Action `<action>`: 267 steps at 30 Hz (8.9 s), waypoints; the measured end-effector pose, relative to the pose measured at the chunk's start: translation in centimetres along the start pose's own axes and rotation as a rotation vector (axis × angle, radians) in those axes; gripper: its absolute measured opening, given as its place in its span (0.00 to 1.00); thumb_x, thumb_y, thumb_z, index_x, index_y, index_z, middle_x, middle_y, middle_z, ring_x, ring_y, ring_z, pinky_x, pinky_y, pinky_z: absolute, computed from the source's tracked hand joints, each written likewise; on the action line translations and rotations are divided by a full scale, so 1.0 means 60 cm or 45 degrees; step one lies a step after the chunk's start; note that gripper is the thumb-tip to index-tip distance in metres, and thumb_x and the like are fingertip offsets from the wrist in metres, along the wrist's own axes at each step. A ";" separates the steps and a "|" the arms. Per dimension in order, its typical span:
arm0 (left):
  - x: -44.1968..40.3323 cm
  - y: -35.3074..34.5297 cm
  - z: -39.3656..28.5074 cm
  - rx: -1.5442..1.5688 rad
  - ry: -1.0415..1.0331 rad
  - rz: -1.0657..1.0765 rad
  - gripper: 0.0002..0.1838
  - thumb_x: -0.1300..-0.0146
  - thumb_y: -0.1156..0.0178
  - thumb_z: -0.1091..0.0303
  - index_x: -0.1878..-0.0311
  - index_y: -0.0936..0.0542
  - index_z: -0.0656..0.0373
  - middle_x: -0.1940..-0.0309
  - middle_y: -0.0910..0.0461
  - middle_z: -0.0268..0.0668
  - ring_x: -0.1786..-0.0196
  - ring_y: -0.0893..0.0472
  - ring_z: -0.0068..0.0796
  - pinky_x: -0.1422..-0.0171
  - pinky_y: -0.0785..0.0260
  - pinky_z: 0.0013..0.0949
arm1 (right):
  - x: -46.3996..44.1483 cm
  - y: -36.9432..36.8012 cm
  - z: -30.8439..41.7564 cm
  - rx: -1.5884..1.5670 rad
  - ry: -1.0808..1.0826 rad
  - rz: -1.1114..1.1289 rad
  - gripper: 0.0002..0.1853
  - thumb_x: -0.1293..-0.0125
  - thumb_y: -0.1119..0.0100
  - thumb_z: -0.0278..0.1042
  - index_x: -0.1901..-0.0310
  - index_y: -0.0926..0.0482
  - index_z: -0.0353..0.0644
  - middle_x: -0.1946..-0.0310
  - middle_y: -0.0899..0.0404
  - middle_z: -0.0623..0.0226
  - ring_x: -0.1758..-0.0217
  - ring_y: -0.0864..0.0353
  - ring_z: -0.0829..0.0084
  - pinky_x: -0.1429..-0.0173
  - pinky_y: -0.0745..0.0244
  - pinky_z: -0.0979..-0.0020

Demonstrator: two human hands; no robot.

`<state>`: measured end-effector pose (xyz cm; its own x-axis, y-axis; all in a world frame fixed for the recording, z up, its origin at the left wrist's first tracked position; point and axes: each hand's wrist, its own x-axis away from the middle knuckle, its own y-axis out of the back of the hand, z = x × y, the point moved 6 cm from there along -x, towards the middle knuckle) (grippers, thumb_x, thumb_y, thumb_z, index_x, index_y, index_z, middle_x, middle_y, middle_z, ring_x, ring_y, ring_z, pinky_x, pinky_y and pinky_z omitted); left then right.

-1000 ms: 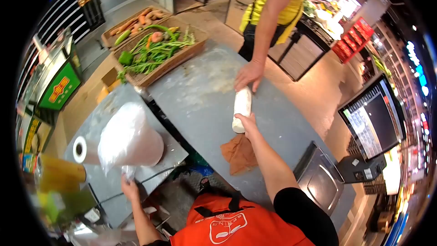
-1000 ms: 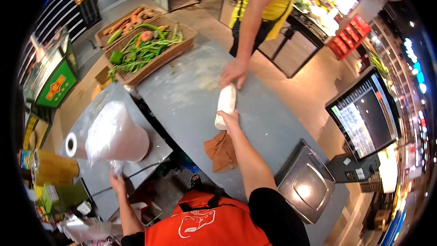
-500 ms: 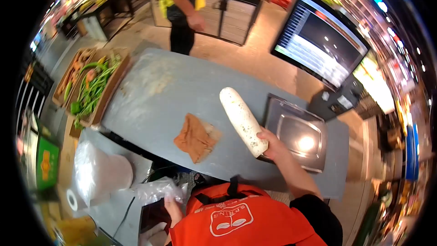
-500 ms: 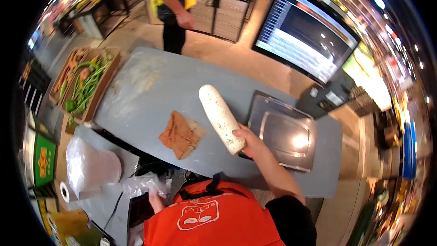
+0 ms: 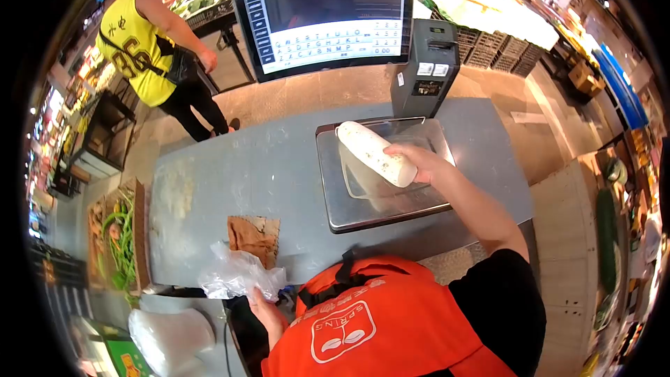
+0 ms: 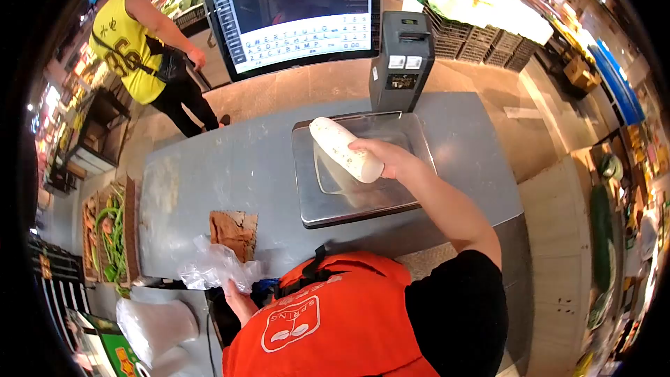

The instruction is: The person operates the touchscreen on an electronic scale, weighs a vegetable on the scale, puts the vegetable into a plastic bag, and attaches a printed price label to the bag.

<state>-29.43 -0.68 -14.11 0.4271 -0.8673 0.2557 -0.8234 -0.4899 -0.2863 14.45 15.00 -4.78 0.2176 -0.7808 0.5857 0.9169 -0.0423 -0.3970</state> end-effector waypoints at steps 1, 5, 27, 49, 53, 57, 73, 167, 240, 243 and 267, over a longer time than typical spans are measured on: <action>-0.003 -0.010 -0.002 0.022 -0.059 0.042 0.22 0.34 0.51 0.60 0.41 0.34 0.64 0.47 0.28 0.40 0.48 0.27 0.32 0.44 0.35 0.34 | 0.007 -0.011 0.011 0.040 -0.002 0.021 0.26 0.42 0.44 0.39 0.43 0.33 0.36 0.51 0.25 0.62 0.51 0.23 0.72 0.50 0.27 0.70; -0.010 -0.035 -0.015 0.018 -0.072 0.043 0.23 0.35 0.50 0.61 0.41 0.34 0.64 0.47 0.28 0.41 0.48 0.27 0.32 0.44 0.35 0.34 | -0.004 -0.010 0.014 0.127 -0.012 0.091 0.28 0.43 0.44 0.41 0.43 0.35 0.35 0.50 0.26 0.60 0.51 0.24 0.72 0.49 0.28 0.71; -0.022 -0.033 -0.008 -0.075 0.016 0.044 0.13 0.39 0.48 0.70 0.52 0.28 0.64 0.63 0.24 0.34 0.63 0.26 0.23 0.61 0.34 0.26 | -0.025 0.097 0.026 1.839 0.573 0.013 0.51 0.63 0.30 0.44 0.35 0.45 0.39 0.40 0.37 0.51 0.37 0.36 0.58 0.37 0.40 0.67; 0.006 -0.086 -0.019 -0.004 0.277 0.219 0.19 0.43 0.47 0.70 0.47 0.31 0.65 0.58 0.23 0.41 0.59 0.22 0.31 0.56 0.29 0.34 | -0.085 -0.354 0.431 1.967 1.355 -0.864 0.41 0.49 0.49 0.28 0.32 0.52 0.51 0.66 0.21 0.52 0.65 0.21 0.51 0.59 0.28 0.57; 0.023 -0.077 -0.033 0.092 0.290 0.225 0.20 0.42 0.46 0.67 0.47 0.31 0.65 0.57 0.24 0.41 0.58 0.22 0.32 0.55 0.28 0.36 | -0.094 -0.361 0.425 1.984 1.307 -0.901 0.36 0.46 0.51 0.30 0.34 0.48 0.50 0.70 0.20 0.52 0.66 0.21 0.49 0.61 0.28 0.54; 0.021 -0.070 -0.068 0.299 0.261 0.237 0.22 0.40 0.45 0.64 0.46 0.32 0.65 0.56 0.24 0.42 0.56 0.22 0.34 0.53 0.28 0.38 | -0.093 -0.333 0.330 1.778 1.532 -0.654 0.14 0.42 0.50 0.36 0.54 0.27 0.46 0.73 0.22 0.50 0.69 0.22 0.50 0.65 0.30 0.56; -0.043 -0.170 -0.137 0.945 0.425 0.521 0.25 0.37 0.58 0.54 0.41 0.33 0.59 0.46 0.28 0.44 0.46 0.27 0.44 0.43 0.34 0.47 | -0.094 -0.257 -0.028 0.854 0.548 0.369 0.15 0.34 0.49 0.43 0.55 0.26 0.39 0.59 0.25 0.67 0.54 0.29 0.78 0.49 0.35 0.76; -0.114 -0.198 -0.146 0.382 0.047 0.431 0.10 0.33 0.51 0.59 0.69 0.31 0.52 0.73 0.32 0.24 0.69 0.33 0.16 0.65 0.39 0.23 | -0.336 -0.342 -0.255 -0.736 -0.069 -0.005 0.31 0.40 0.43 0.45 0.38 0.43 0.49 0.39 0.40 0.59 0.37 0.39 0.57 0.35 0.44 0.50; -0.093 0.023 -0.071 -0.258 -0.024 -0.069 0.07 0.44 0.45 0.77 0.64 0.30 0.58 0.69 0.30 0.28 0.67 0.32 0.17 0.61 0.39 0.22 | -0.010 0.209 0.336 -0.208 1.123 -1.131 0.08 0.41 0.44 0.36 0.72 0.29 0.43 0.81 0.31 0.72 0.82 0.31 0.80 0.84 0.33 0.78; -0.103 0.043 -0.052 -0.314 -0.071 -0.084 0.06 0.45 0.45 0.77 0.65 0.30 0.57 0.70 0.30 0.28 0.67 0.33 0.17 0.61 0.39 0.22 | 0.024 0.205 0.334 -0.377 1.509 -1.034 0.06 0.42 0.46 0.33 0.72 0.29 0.42 0.80 0.32 0.72 0.82 0.33 0.81 0.82 0.35 0.79; -0.097 0.033 -0.073 -0.561 -0.422 -0.290 0.04 0.42 0.44 0.77 0.65 0.27 0.57 0.74 0.33 0.22 0.73 0.38 0.11 0.71 0.45 0.18 | -0.326 -0.411 -0.195 1.438 0.474 0.228 0.18 0.44 0.41 0.53 0.69 0.24 0.45 0.78 0.25 0.69 0.74 0.25 0.74 0.71 0.31 0.73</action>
<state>-35.16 3.78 -12.10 0.6468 -0.7606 -0.0568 -0.7443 -0.6457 0.1705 -16.31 24.01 -14.74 0.4322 -0.8599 0.2716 0.6996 0.5098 0.5007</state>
